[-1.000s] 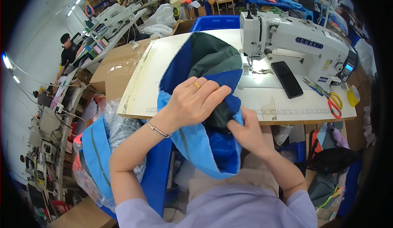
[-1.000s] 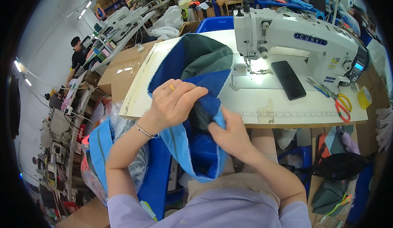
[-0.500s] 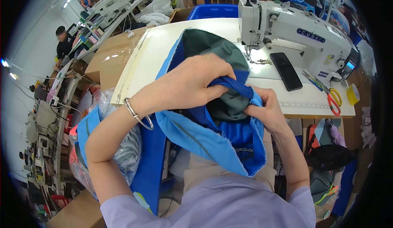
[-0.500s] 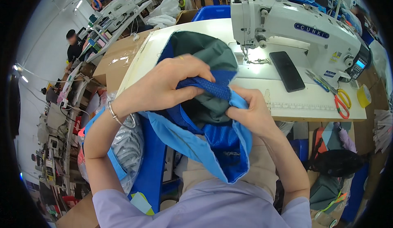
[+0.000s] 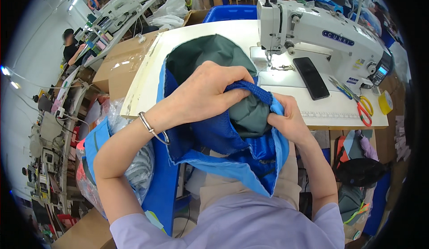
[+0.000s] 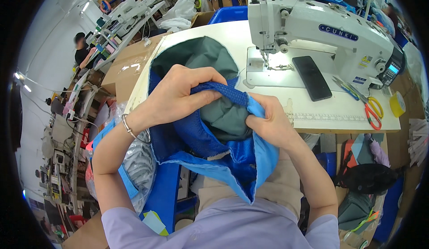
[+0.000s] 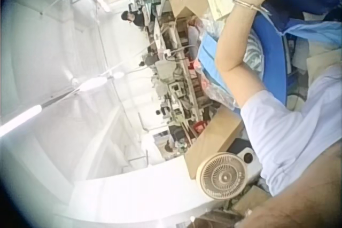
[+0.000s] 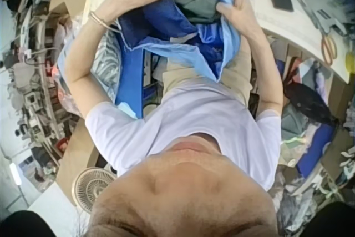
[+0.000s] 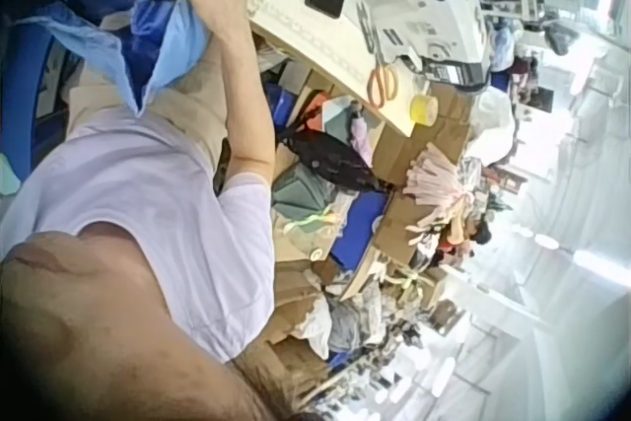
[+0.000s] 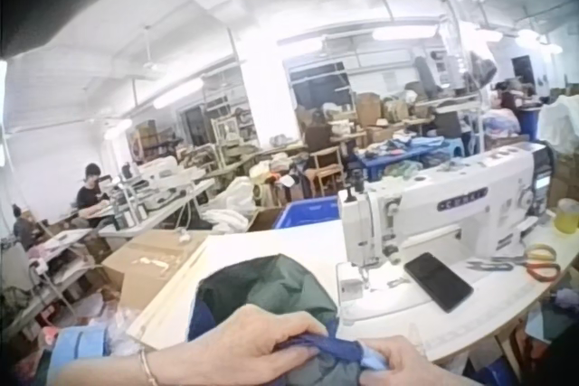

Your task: The person sews a blue and green fabric bag using a sewing machine. They align the edges, guide the bag under the needle, and stitch along the seams, periodically adjusting the fabric and inspecting the work.

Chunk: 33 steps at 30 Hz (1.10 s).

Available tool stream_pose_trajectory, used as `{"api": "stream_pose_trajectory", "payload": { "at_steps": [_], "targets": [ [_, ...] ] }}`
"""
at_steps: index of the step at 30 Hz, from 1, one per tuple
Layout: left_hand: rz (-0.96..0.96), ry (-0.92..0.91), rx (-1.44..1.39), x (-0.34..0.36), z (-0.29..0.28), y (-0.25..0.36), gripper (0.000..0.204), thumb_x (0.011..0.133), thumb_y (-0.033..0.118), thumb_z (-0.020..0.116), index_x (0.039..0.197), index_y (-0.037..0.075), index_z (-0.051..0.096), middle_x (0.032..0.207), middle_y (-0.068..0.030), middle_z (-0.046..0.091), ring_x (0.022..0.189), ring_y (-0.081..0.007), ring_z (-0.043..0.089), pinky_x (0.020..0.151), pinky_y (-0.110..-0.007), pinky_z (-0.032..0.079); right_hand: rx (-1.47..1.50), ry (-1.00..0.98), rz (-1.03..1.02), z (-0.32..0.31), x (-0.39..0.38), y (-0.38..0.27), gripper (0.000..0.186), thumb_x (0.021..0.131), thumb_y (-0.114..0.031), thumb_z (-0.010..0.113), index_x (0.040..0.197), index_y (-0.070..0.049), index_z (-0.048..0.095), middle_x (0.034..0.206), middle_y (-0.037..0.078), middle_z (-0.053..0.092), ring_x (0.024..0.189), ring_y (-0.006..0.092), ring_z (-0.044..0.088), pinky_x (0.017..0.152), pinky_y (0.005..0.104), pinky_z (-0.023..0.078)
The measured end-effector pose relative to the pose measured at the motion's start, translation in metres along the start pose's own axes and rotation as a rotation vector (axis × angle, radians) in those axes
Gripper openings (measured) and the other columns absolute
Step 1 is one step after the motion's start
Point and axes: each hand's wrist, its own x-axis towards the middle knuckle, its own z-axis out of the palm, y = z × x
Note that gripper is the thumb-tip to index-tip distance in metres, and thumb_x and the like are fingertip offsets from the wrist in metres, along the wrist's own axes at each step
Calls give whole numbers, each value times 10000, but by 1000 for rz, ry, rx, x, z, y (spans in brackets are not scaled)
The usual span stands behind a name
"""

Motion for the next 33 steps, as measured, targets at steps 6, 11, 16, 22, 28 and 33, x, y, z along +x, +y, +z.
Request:
{"api": "stream_pose_trajectory", "payload": {
  "at_steps": [6, 11, 16, 22, 28, 33],
  "targets": [
    [158, 132, 168, 0, 9, 6, 233, 829, 38, 723, 1061, 52, 704, 798, -126, 700, 683, -290, 686, 584, -353, 511, 214, 98, -85, 15, 5, -7, 249, 875, -127, 763, 1065, 33, 736, 881, 3, 709, 836, 69, 625, 774, 254, 512],
    [174, 126, 263, -6, 12, 10, 287, 788, 24, 730, 1068, 78, 710, 838, -95, 722, 727, -286, 717, 608, -365, 550, 13, 76, 40, 13, 10, -9, 227, 862, -169, 841, 983, 3, 755, 861, 2, 704, 812, 58, 609, 744, 253, 500],
    [181, 119, 285, -2, 5, 10, 292, 778, 18, 737, 1062, 82, 716, 818, -86, 716, 710, -271, 713, 593, -349, 544, -42, 45, 82, 5, 10, -14, 227, 834, -144, 800, 992, 9, 746, 808, -12, 670, 766, 48, 575, 702, 243, 474],
    [210, 141, 251, 6, 5, 4, 293, 762, 10, 752, 1048, 72, 729, 804, -88, 718, 701, -264, 711, 591, -336, 538, -66, 50, 84, -1, 7, -14, 218, 819, -145, 778, 964, 10, 727, 742, -25, 629, 706, 42, 543, 642, 240, 446],
    [174, 118, 213, 13, 3, -9, 262, 769, 10, 756, 1027, 58, 754, 805, -100, 732, 694, -258, 714, 602, -326, 534, -50, 53, 131, -3, 8, -8, 227, 832, -160, 778, 954, 26, 728, 730, -21, 629, 689, 40, 543, 611, 238, 432],
    [94, 64, 148, 20, 0, -19, 231, 793, 13, 742, 1020, 52, 764, 791, -108, 734, 681, -249, 710, 611, -319, 528, 41, 56, 137, 1, 11, -3, 223, 866, -145, 762, 996, 34, 739, 775, -14, 655, 717, 48, 567, 634, 238, 459]
  ]
}}
